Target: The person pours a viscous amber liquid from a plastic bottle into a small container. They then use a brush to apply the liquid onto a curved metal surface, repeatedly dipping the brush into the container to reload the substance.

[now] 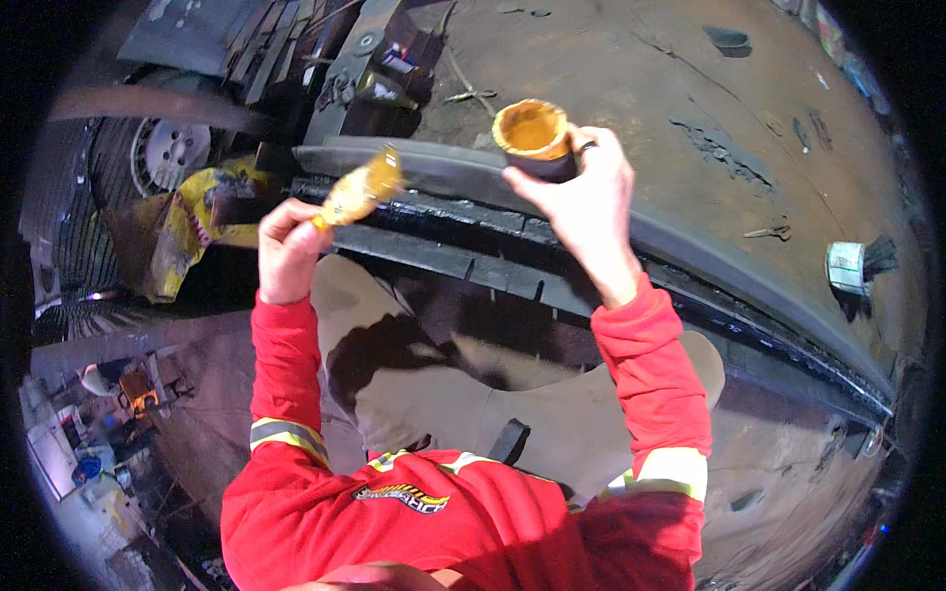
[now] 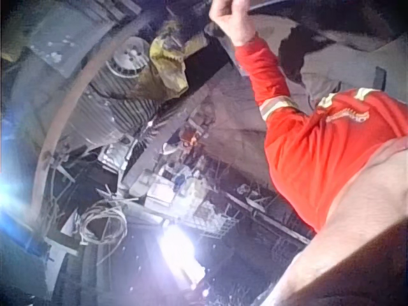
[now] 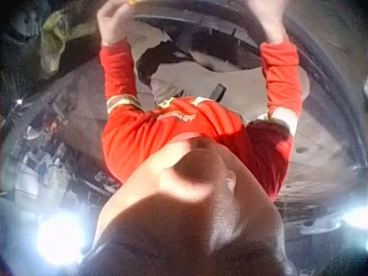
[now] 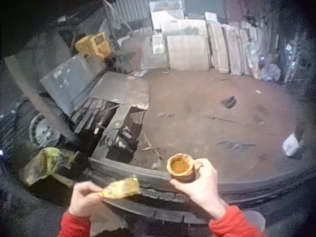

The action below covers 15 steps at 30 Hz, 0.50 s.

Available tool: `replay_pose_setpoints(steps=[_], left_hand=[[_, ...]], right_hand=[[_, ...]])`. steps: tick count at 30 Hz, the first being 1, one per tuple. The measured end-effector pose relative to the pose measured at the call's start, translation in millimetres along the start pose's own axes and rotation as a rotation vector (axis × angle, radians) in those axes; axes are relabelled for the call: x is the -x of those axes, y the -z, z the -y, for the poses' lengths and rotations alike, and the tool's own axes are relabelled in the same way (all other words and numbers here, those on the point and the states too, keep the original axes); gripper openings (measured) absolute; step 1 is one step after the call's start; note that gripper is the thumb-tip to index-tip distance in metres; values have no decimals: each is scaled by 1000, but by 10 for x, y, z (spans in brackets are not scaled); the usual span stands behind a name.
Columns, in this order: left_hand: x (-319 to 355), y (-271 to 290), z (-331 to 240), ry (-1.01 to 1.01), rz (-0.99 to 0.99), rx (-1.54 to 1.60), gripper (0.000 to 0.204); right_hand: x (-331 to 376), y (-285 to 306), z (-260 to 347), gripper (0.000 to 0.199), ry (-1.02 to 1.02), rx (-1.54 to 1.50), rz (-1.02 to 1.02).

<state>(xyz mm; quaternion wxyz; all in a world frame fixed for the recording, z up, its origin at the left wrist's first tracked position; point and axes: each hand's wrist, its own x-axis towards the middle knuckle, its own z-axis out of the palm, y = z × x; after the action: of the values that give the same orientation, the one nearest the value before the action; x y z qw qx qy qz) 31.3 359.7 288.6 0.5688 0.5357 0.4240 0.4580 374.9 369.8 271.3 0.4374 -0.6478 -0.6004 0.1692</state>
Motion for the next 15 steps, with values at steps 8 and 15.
replay_pose_setpoints(steps=[8,15], left_hand=[[-489,993,-811,74,-29,-509,15],[-1385,903,-1025,401,447,-1161,27]], right_hand=[[-26,182,-176,53,-21,23,-40],[17,382,52,49,-50,57,19]])
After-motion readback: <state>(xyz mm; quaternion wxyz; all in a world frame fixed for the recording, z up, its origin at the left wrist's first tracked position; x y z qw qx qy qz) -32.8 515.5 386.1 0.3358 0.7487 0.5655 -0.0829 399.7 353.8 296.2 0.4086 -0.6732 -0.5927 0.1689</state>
